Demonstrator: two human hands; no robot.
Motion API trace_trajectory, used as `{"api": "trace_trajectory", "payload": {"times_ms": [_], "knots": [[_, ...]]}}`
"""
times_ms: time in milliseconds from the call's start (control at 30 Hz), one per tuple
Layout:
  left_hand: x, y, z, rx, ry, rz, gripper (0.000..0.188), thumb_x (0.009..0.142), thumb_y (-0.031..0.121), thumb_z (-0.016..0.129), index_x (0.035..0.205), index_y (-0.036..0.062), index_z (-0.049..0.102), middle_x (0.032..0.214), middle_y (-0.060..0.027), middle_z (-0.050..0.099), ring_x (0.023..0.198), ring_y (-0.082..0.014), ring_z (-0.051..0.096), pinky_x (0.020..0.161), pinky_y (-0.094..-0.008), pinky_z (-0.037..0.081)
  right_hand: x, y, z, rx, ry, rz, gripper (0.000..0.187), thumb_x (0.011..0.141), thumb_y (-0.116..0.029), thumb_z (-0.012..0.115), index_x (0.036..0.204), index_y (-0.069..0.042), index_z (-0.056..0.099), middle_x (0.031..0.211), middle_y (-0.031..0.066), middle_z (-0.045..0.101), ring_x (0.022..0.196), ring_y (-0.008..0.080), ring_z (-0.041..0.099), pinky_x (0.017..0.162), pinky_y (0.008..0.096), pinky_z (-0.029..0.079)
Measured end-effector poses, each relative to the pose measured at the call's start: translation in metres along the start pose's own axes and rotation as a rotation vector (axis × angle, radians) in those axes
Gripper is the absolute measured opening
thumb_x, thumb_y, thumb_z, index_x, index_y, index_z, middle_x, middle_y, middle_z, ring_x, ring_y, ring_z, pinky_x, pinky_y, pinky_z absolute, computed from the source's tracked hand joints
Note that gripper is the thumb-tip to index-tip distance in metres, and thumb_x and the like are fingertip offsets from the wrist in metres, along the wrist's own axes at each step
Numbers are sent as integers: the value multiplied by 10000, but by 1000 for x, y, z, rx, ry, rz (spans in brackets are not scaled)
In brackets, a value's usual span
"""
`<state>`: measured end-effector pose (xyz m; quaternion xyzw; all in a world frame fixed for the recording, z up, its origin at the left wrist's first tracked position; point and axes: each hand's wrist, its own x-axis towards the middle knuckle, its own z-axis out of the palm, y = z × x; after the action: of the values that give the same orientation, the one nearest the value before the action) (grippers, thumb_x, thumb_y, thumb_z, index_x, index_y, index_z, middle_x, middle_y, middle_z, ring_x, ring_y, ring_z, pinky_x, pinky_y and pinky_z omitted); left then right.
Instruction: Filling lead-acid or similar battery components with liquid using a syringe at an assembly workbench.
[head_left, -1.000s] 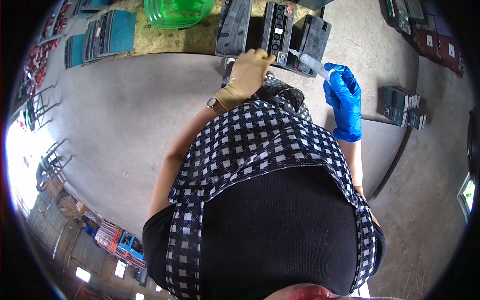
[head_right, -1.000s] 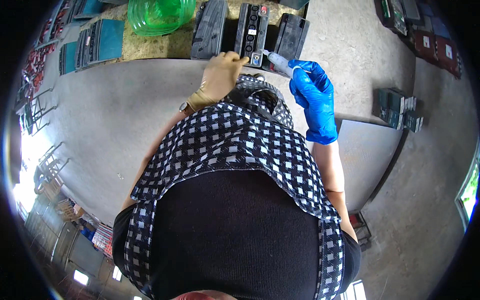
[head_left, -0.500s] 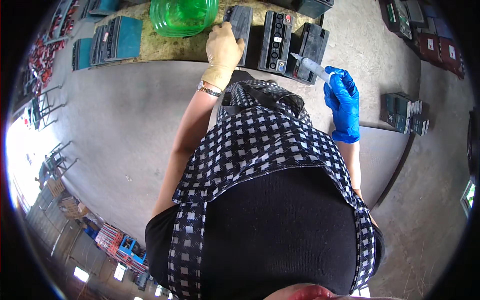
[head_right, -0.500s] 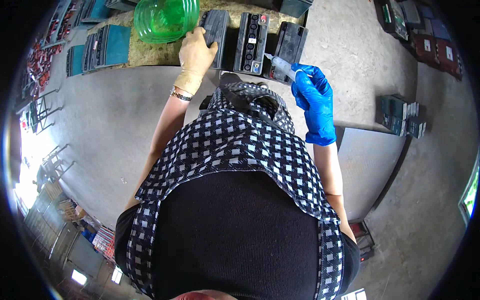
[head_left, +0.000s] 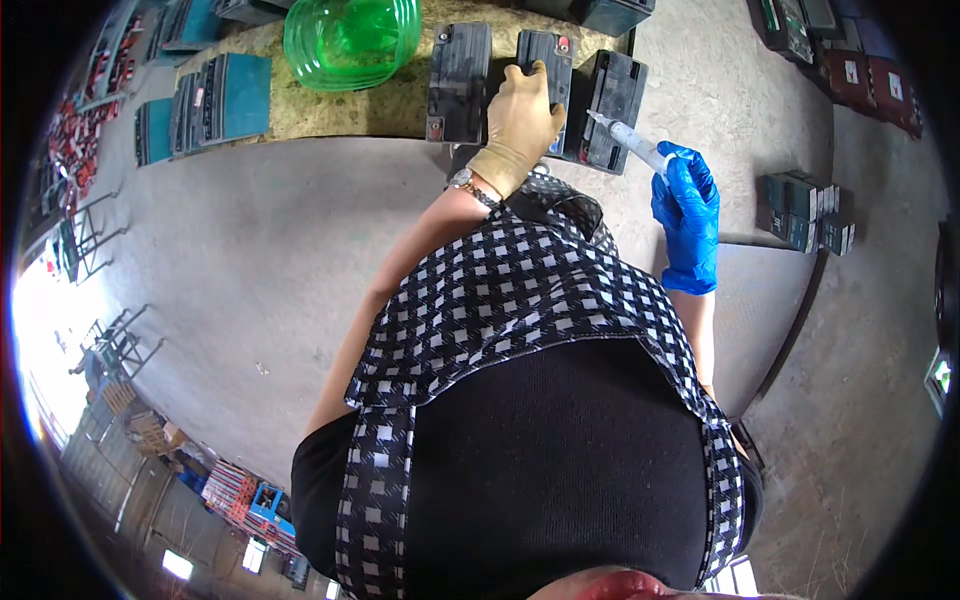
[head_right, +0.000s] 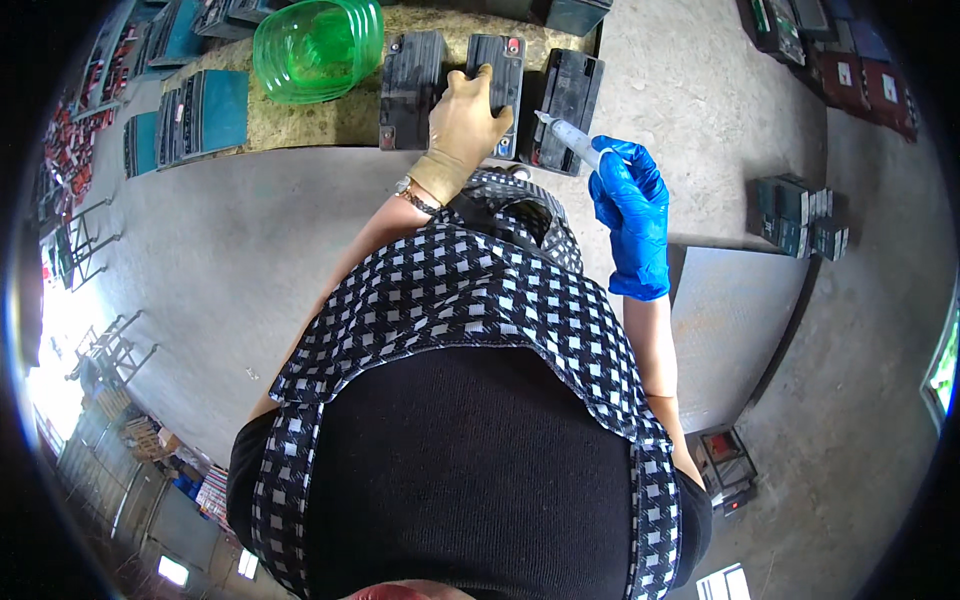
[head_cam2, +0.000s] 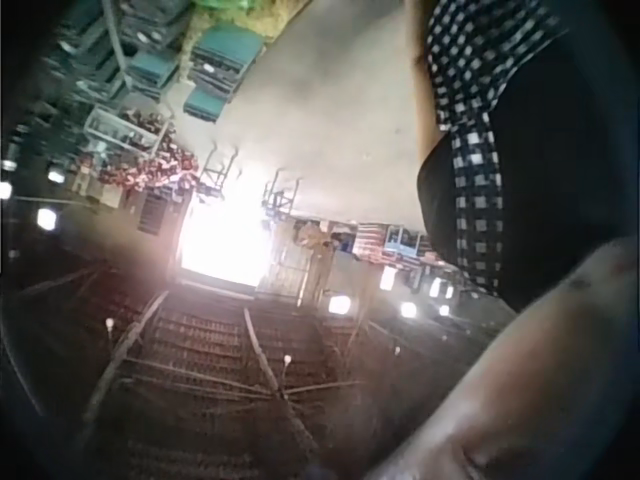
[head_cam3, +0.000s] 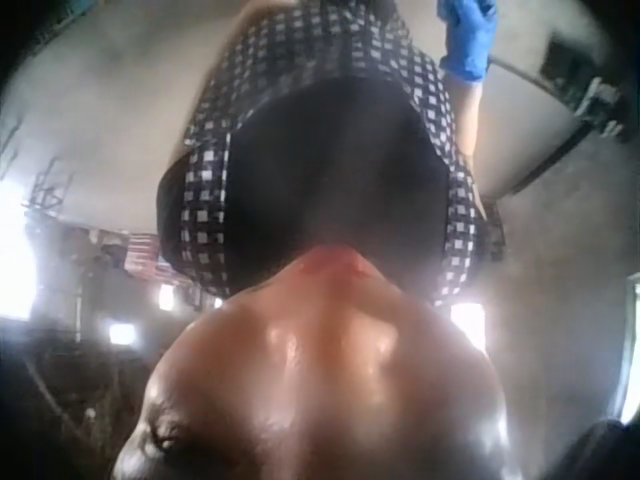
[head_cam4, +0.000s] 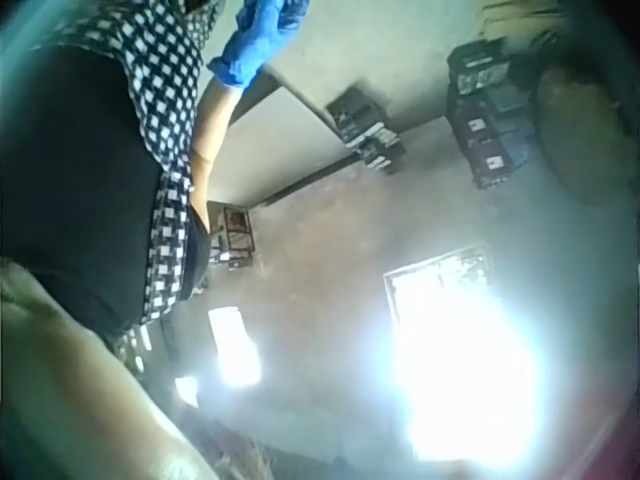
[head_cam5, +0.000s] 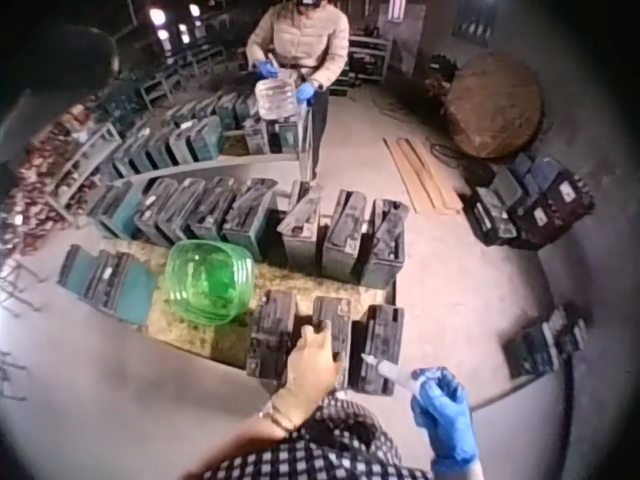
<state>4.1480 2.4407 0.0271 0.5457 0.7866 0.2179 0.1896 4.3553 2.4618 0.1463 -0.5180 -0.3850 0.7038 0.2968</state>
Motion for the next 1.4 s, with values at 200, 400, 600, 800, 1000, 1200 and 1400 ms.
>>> {"api": "trace_trajectory", "payload": {"times_ms": [200, 400, 600, 800, 1000, 1200, 1400], "knots": [[4, 1, -7, -114, 1, 40, 541, 730, 330, 787, 1163, 48, 626, 1021, -187, 574, 895, -352, 632, 771, -406, 537, 8, -7, 11, -36, -41, -62, 280, 982, -235, 559, 1152, -19, 611, 620, -29, 447, 459, 40, 323, 429, 208, 236], [2, -5, -45, -612, -136, -18, 343, 838, 312, 728, 1088, 80, 701, 887, -169, 658, 822, -237, 659, 745, -294, 505, 36, -35, 78, -63, -104, -225, 271, 1001, -275, 513, 1104, -45, 614, 632, -29, 471, 469, 43, 327, 446, 215, 234], [4, -80, -56, -1760, 11, -375, 436, 1034, 422, 393, 1186, 66, 593, 1072, -73, 659, 980, -199, 616, 913, -368, 484, 87, -6, 175, -467, -513, -320, 310, 986, -309, 565, 1193, -80, 589, 812, 45, 674, 705, 153, 654, 604, 285, 491], [29, -164, -26, -2354, 0, -396, 367, 1028, 324, 395, 1196, 36, 550, 1146, -165, 639, 1041, -272, 603, 983, -410, 451, 151, 72, 241, -1173, -490, -765, 258, 921, -288, 572, 1135, -148, 604, 814, 201, 673, 736, 415, 649, 635, 507, 514], [54, -189, 9, -2590, 181, -862, 349, 997, 304, 396, 1091, 18, 573, 1038, -175, 638, 937, -307, 608, 884, -430, 502, 167, 87, 237, -1144, -402, -557, 266, 902, -290, 605, 1133, -158, 586, 830, 198, 680, 744, 403, 661, 638, 500, 512], [60, -184, 24, -2668, 109, -624, 257, 989, 223, 401, 1019, 22, 559, 928, -128, 622, 793, -272, 592, 757, -378, 518, 158, 70, 229, -1013, -379, -475, 296, 887, -201, 702, 1153, -134, 592, 753, 90, 665, 658, 156, 640, 634, 310, 506], [80, -185, 45, -2816, 59, -968, 240, 982, 279, 410, 910, 79, 523, 859, -102, 587, 733, -247, 560, 724, -399, 478, 132, 40, 225, -881, -382, -376, 264, 874, -224, 704, 1092, -147, 577, 647, 80, 603, 564, 138, 593, 541, 326, 455]]}}
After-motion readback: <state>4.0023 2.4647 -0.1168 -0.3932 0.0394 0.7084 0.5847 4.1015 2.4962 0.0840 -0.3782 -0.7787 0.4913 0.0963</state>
